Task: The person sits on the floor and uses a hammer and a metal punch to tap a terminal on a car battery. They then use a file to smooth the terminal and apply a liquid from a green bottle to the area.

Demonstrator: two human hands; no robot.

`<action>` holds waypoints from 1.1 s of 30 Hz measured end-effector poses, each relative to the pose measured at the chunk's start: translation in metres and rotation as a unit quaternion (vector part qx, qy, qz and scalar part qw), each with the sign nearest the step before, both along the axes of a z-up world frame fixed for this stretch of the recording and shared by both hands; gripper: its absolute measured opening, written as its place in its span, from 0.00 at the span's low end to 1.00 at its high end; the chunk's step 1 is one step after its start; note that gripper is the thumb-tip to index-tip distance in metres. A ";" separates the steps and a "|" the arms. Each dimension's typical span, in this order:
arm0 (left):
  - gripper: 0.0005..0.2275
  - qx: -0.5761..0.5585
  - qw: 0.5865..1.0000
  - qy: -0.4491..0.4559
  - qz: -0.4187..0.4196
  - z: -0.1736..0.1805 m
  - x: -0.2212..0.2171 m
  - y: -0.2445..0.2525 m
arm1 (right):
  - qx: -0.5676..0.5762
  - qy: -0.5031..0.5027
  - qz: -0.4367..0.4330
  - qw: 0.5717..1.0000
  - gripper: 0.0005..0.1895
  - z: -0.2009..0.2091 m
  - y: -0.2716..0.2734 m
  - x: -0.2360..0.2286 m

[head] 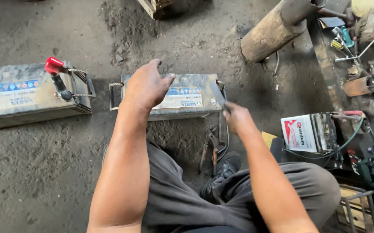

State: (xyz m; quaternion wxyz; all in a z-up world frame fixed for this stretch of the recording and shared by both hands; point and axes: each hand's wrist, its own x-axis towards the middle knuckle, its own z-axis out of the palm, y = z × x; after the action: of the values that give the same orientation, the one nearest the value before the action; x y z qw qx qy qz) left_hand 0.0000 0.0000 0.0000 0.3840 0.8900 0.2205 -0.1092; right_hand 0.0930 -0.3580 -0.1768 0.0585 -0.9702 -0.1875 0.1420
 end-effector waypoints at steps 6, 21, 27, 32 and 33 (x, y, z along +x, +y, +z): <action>0.28 0.011 1.000 -0.007 -0.027 -0.012 0.009 -0.005 | 0.076 -0.012 -0.042 0.996 0.23 -0.053 0.032 -0.019; 0.28 0.021 0.999 -0.011 -0.035 -0.022 0.017 -0.025 | 0.013 -0.181 0.056 0.982 0.23 -0.097 0.026 0.043; 0.28 0.005 0.999 -0.024 -0.031 -0.014 0.018 -0.014 | -0.060 0.003 0.009 0.998 0.25 0.025 0.012 -0.025; 0.28 0.013 0.999 -0.006 -0.042 -0.013 0.013 -0.018 | -0.009 -0.032 0.015 0.999 0.24 -0.081 0.030 -0.003; 0.28 0.011 0.999 -0.001 -0.037 -0.009 0.014 -0.019 | 0.026 -0.073 0.019 0.997 0.22 -0.081 0.049 0.019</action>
State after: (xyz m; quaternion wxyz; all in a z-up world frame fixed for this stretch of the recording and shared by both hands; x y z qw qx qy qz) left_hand 0.0142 -0.0193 -0.0091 0.3697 0.9021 0.1878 -0.1198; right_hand 0.1116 -0.3090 -0.2574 0.0676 -0.9724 -0.2130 0.0672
